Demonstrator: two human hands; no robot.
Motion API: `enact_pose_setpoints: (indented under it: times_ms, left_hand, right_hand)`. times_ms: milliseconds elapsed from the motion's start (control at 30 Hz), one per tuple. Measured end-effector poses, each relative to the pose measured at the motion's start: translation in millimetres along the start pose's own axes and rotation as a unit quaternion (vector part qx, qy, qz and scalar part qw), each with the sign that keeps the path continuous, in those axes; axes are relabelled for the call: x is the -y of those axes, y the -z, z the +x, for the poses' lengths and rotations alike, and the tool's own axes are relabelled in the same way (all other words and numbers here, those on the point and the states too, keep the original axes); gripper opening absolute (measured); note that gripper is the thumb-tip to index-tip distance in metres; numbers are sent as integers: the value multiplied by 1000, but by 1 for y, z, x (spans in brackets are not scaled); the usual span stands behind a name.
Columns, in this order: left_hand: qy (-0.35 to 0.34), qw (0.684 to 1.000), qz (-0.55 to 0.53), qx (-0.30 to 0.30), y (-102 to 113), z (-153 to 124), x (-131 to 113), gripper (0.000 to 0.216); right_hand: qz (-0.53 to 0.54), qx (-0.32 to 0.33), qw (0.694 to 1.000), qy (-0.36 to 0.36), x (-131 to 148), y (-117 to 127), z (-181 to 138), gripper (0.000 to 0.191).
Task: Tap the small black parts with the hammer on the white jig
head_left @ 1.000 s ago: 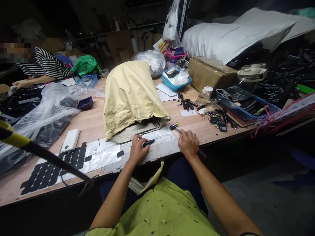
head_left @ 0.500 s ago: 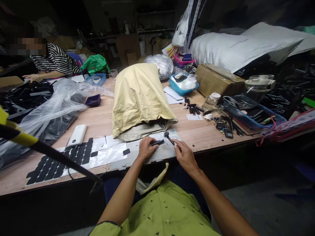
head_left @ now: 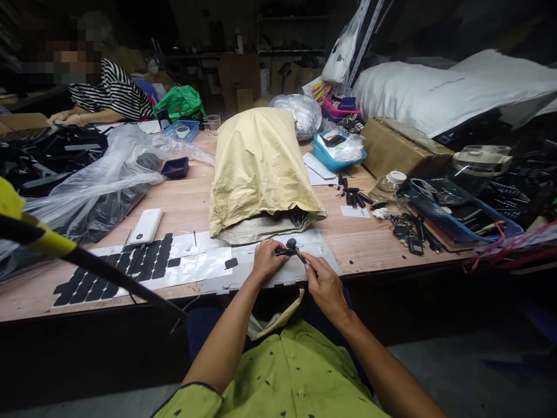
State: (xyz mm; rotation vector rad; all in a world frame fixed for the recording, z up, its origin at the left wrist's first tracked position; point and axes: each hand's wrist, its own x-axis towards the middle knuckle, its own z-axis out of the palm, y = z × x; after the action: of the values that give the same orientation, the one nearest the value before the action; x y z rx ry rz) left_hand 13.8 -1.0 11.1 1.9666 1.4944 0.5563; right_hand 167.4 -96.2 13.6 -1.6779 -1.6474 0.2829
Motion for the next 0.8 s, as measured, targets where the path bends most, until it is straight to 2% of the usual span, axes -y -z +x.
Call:
enact_pose_setpoints:
  times_ms: [233,400,500,600,800]
  left_hand:
    - [10,1000,11,12,1,-1,-3,16]
    - [8,1000,-3,5,-1,-2,-2,18]
    - [1,1000,-7,6,-2,-2,0,22]
    - [-9,1000,-6,12,-3,-1,3,20]
    - [-41,998,-3,52,6,-1,12,21]
  right_hand:
    - [-6,27,999,18,1,-6,-4,37]
    - [-89,-52,995,-1,-38,10,1,35]
    - [-181,-84,980,-29,-72,22,11,35]
    - [-240,-102,964,-57,-96,24,25,33]
    - [-295,-135,944,-63,-99,6,42,34]
